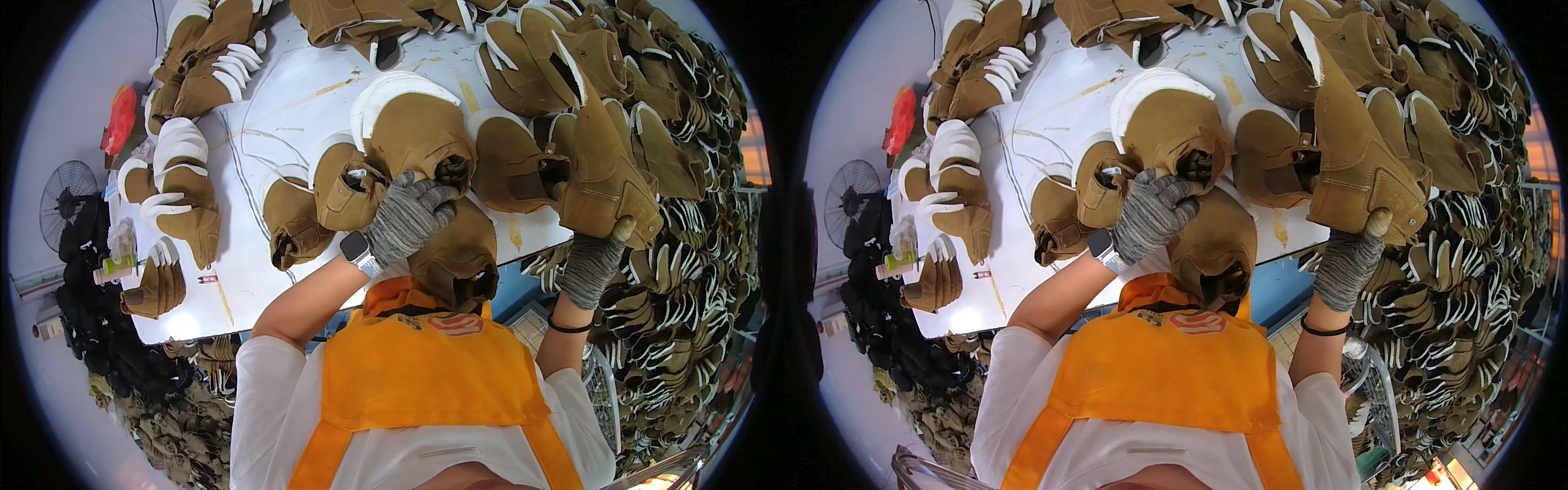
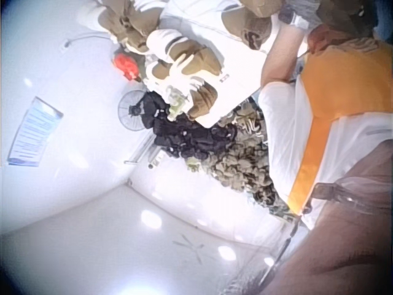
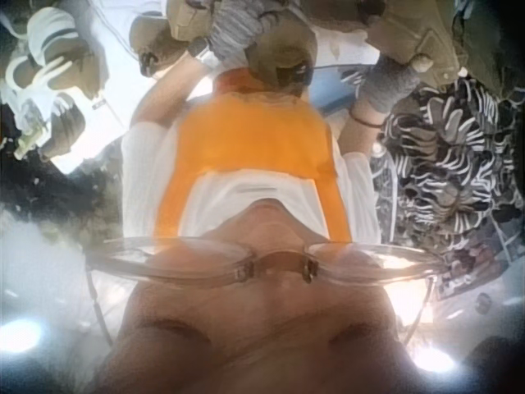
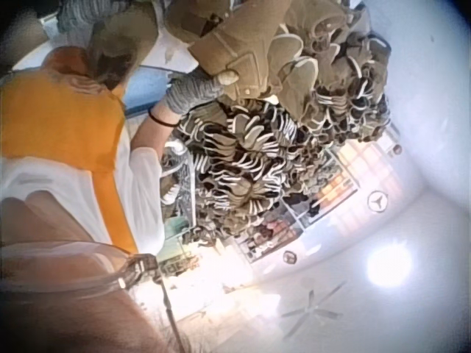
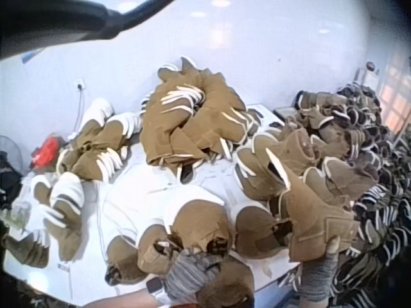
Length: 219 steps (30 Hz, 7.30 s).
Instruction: The person uses a pair of nippers to trim excess material from the edges of tan shoe uppers and removes small scraps by hand.
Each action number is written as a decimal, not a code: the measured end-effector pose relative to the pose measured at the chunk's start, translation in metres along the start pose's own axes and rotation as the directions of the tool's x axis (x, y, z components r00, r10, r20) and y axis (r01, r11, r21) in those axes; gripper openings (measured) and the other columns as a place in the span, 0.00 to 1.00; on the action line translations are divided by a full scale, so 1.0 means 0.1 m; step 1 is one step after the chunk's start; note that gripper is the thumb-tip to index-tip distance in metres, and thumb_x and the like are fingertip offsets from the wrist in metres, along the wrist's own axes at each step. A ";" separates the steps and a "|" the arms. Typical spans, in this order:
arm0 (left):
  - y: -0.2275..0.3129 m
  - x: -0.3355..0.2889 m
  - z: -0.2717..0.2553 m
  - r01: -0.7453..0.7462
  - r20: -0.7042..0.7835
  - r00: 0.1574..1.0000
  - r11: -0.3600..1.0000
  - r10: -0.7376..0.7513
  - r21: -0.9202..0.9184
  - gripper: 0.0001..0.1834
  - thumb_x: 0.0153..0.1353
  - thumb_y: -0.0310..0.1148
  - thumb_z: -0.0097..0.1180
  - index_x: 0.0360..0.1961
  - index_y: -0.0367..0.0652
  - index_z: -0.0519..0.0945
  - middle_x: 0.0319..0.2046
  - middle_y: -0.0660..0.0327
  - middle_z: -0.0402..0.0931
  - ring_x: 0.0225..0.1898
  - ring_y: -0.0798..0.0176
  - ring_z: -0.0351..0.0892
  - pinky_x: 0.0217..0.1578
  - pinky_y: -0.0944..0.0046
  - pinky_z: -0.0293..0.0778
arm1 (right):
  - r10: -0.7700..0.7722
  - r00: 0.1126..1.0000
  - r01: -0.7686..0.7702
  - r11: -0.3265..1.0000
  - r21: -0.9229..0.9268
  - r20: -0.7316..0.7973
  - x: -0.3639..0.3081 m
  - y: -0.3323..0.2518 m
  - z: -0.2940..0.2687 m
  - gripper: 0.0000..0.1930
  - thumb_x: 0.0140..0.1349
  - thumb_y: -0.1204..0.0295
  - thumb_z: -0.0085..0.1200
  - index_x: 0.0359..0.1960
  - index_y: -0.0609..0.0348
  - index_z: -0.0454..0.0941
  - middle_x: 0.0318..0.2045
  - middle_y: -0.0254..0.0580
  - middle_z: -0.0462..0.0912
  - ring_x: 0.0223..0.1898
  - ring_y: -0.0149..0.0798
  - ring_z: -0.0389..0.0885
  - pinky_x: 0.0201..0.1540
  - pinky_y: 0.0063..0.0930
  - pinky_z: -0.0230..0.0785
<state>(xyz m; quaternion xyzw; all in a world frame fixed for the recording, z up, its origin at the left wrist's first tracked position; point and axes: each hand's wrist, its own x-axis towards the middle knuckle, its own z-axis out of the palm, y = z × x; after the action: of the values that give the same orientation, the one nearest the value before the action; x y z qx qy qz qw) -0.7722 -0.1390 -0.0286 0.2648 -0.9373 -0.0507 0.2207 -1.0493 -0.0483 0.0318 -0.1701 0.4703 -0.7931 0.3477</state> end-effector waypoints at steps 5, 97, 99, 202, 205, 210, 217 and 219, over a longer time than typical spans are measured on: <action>-0.13 0.20 -0.10 0.241 -0.062 0.969 0.970 -0.238 0.043 0.17 0.50 0.34 0.63 0.43 0.44 0.79 0.43 0.59 0.76 0.43 0.55 0.74 0.46 0.57 0.68 | -0.004 0.999 0.004 1.000 0.013 0.045 -0.01 0.03 0.05 0.44 0.55 0.48 0.61 0.67 0.56 0.53 0.64 0.48 0.61 0.63 0.51 0.62 0.66 0.51 0.57; -1.98 0.13 0.73 0.759 0.703 0.620 0.494 -0.349 -0.424 0.15 0.61 0.40 0.50 0.42 0.43 0.81 0.44 0.57 0.80 0.47 0.59 0.78 0.46 0.56 0.75 | 0.405 0.588 0.621 0.329 -0.711 0.700 0.60 0.71 2.00 0.41 0.47 0.52 0.68 0.61 0.54 0.63 0.49 0.53 0.77 0.47 0.52 0.77 0.47 0.40 0.73; -2.10 0.19 0.70 0.447 0.506 0.766 0.894 -0.396 0.024 0.14 0.57 0.40 0.52 0.34 0.42 0.84 0.38 0.52 0.82 0.42 0.56 0.81 0.42 0.57 0.77 | 0.392 0.674 0.644 0.103 -0.758 0.626 0.61 1.30 1.77 0.41 0.47 0.54 0.68 0.60 0.56 0.63 0.51 0.54 0.75 0.49 0.55 0.75 0.50 0.41 0.71; 1.81 -5.23 -2.26 -0.455 -0.077 0.208 -0.027 -0.975 -0.890 0.42 0.63 0.63 0.42 0.65 0.39 0.57 0.62 0.53 0.61 0.63 0.59 0.61 0.62 0.61 0.61 | 0.332 0.374 -0.111 0.943 -0.314 0.866 -5.52 1.27 1.18 0.38 0.45 0.70 0.73 0.56 0.61 0.64 0.49 0.42 0.76 0.51 0.38 0.76 0.52 0.31 0.74; 1.48 -5.49 -2.28 -0.175 -0.113 0.169 0.083 -0.979 -0.981 0.32 0.65 0.51 0.50 0.60 0.37 0.65 0.54 0.57 0.70 0.53 0.64 0.69 0.54 0.65 0.66 | 0.254 0.387 0.173 0.924 -0.340 0.886 -5.63 1.48 1.40 0.39 0.45 0.69 0.73 0.57 0.62 0.62 0.48 0.42 0.77 0.51 0.39 0.76 0.53 0.32 0.73; 0.83 -6.04 -2.72 0.168 -0.214 0.019 0.214 -0.977 -0.962 0.16 0.66 0.37 0.54 0.47 0.36 0.76 0.35 0.65 0.76 0.35 0.73 0.69 0.39 0.70 0.68 | 0.195 0.344 0.338 0.887 -0.315 0.919 -5.92 2.22 1.95 0.41 0.45 0.62 0.73 0.58 0.62 0.61 0.51 0.44 0.75 0.53 0.39 0.74 0.54 0.33 0.71; -0.60 -7.25 -3.40 0.077 -0.111 0.149 0.124 -0.983 -0.989 0.35 0.67 0.61 0.38 0.50 0.35 0.72 0.41 0.60 0.75 0.41 0.67 0.71 0.44 0.66 0.69 | 0.167 0.373 0.527 0.771 -0.357 0.913 -6.70 2.90 3.21 0.37 0.53 0.48 0.64 0.57 0.62 0.69 0.51 0.45 0.77 0.51 0.41 0.75 0.54 0.36 0.67; -0.99 -7.44 -3.65 0.174 -0.182 0.331 0.250 -0.926 -0.953 0.33 0.67 0.57 0.41 0.55 0.36 0.68 0.46 0.56 0.73 0.45 0.63 0.71 0.48 0.64 0.68 | 0.079 0.246 0.771 0.589 -0.245 0.966 -6.88 3.06 3.60 0.37 0.52 0.47 0.63 0.57 0.61 0.69 0.52 0.45 0.76 0.52 0.42 0.74 0.55 0.37 0.66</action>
<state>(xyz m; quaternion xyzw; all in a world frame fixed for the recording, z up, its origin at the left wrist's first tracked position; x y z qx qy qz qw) 0.0031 0.1708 -0.0098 0.4804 -0.4114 -0.4441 0.6346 -0.2328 0.1188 -0.0131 -0.8116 0.3886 -0.3627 0.2422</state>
